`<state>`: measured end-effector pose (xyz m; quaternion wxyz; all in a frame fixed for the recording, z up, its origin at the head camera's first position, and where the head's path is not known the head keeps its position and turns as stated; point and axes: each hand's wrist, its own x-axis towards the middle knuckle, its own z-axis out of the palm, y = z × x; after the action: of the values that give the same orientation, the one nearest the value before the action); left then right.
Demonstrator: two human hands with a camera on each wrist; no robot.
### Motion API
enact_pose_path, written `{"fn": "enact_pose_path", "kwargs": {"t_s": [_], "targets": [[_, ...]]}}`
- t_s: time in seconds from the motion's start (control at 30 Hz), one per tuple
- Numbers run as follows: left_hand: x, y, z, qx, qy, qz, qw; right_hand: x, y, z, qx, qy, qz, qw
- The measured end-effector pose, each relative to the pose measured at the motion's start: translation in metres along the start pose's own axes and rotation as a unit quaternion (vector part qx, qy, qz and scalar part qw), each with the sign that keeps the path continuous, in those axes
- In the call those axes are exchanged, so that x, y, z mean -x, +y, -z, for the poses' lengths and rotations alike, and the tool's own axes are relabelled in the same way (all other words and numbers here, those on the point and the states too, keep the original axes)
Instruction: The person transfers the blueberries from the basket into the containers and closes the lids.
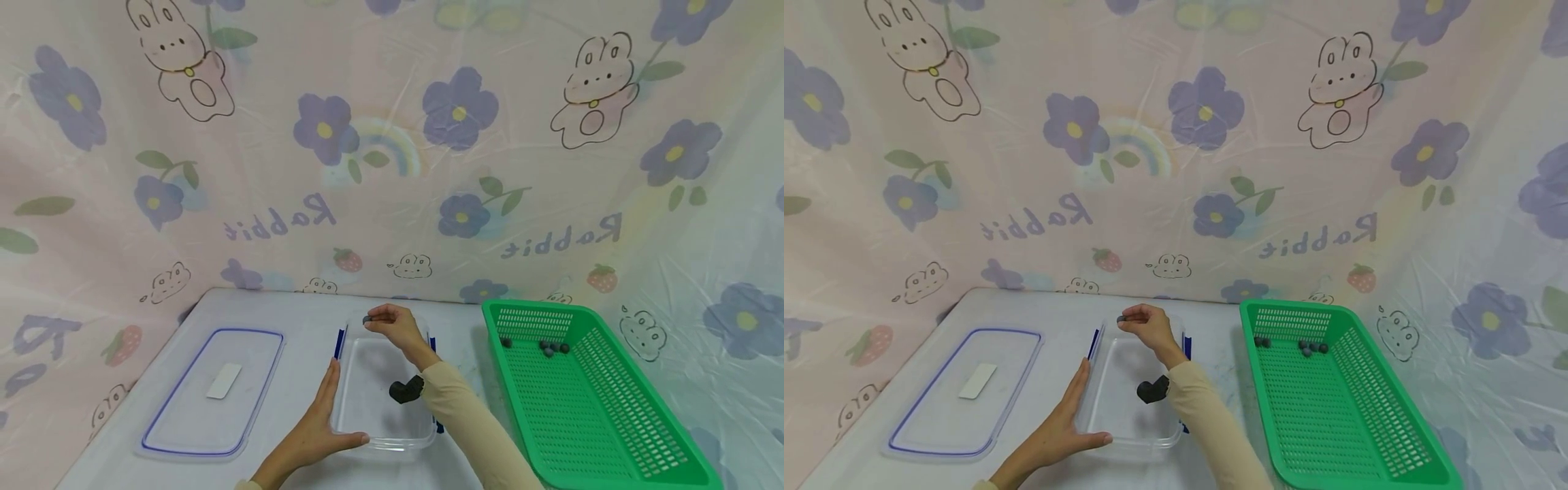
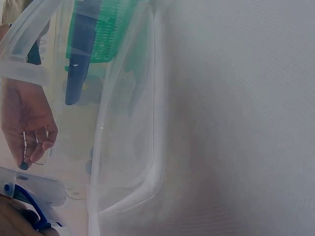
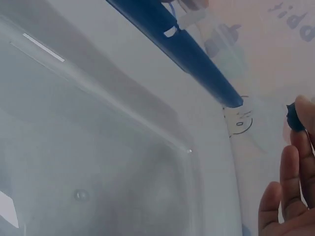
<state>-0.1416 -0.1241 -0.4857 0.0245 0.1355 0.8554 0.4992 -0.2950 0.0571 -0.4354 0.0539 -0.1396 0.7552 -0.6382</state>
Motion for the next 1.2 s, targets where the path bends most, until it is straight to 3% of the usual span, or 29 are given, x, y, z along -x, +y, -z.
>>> {"fn": "enact_pose_path", "kwargs": {"t_s": [0.4,0.67,1.2], "targets": [[-0.002,-0.002,-0.001,0.001,-0.001,-0.013,0.9999,-0.013,0.015,-0.003,0.044,-0.026,-0.045,0.9977],[-0.002,-0.002,0.0,0.005,-0.001,-0.019,0.9998,-0.021,0.033,-0.01,0.068,-0.009,-0.06,0.9958],[-0.001,0.0,-0.001,0.002,0.0,-0.015,0.9999,-0.012,0.048,-0.029,0.125,0.012,-0.088,0.9883]]}}
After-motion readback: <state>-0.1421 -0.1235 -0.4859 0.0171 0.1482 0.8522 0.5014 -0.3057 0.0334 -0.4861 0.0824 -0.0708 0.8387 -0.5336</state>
